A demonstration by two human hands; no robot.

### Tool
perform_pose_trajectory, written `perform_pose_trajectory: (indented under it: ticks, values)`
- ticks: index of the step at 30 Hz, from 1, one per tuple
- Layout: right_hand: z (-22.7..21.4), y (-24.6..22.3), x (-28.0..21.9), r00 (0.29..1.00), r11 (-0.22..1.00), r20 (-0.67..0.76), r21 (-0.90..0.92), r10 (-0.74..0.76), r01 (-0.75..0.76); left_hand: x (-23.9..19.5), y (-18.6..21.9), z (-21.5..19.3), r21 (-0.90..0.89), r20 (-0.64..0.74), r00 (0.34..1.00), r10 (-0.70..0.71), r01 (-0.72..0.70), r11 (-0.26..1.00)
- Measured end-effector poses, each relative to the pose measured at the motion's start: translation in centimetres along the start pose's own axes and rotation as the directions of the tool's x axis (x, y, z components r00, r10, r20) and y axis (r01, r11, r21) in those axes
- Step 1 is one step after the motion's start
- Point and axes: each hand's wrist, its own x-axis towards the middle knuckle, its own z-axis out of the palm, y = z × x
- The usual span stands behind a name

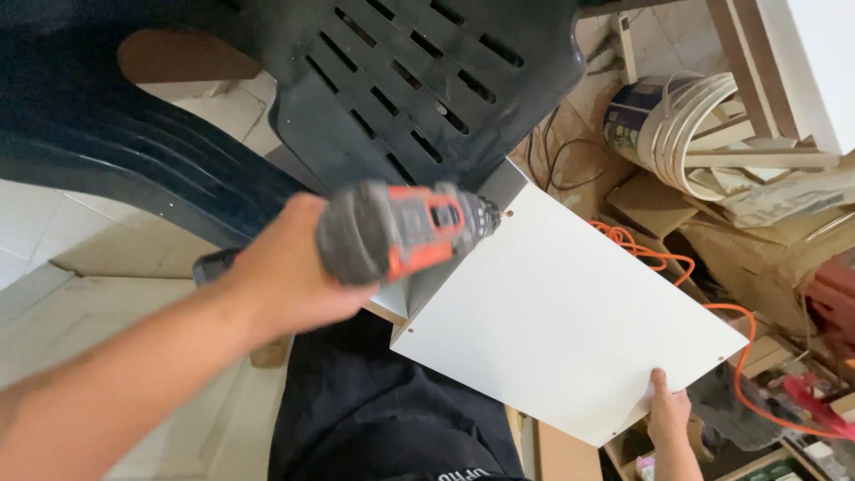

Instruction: Assembling a white wooden cabinet by aligning boards and fastening them with screws using a power drill.

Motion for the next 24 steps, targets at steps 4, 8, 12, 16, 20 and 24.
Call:
perform_pose_trajectory:
  ticks: [4,8,12,16,20,24]
  values:
    - [0.0,-1.3,-1.1,0.999,1.0,0.015,-0.01,-0.029,0.029,0.3,-2.7,4.0,0.3,-0.065,0.846,0.529,-0.489,0.819]
    - [-0.1,1.2,1.2,0.998,0.997,-0.001,0.023,-0.067,0.067,1.5,-3.5,6.9,0.471,-0.059,0.832,0.552,-0.465,0.75]
    - [0.2,4.8,4.8,0.975,0.976,-0.011,-0.002,-0.22,0.22,2.1,-3.1,8.2,0.555,-0.029,0.831,0.556,-0.449,0.7]
    - [0.2,4.3,4.3,0.977,0.976,0.004,0.025,-0.215,0.215,2.7,-2.6,9.0,0.591,-0.032,0.84,0.541,-0.421,0.688]
    - [0.8,6.2,6.8,0.968,0.968,0.009,0.004,-0.251,0.251,3.1,-1.2,10.0,0.618,-0.076,0.877,0.475,-0.333,0.713]
    - [1.1,7.0,7.5,0.975,0.975,0.031,0.006,-0.221,0.221,3.2,0.4,10.5,0.694,-0.058,0.88,0.472,-0.304,0.653]
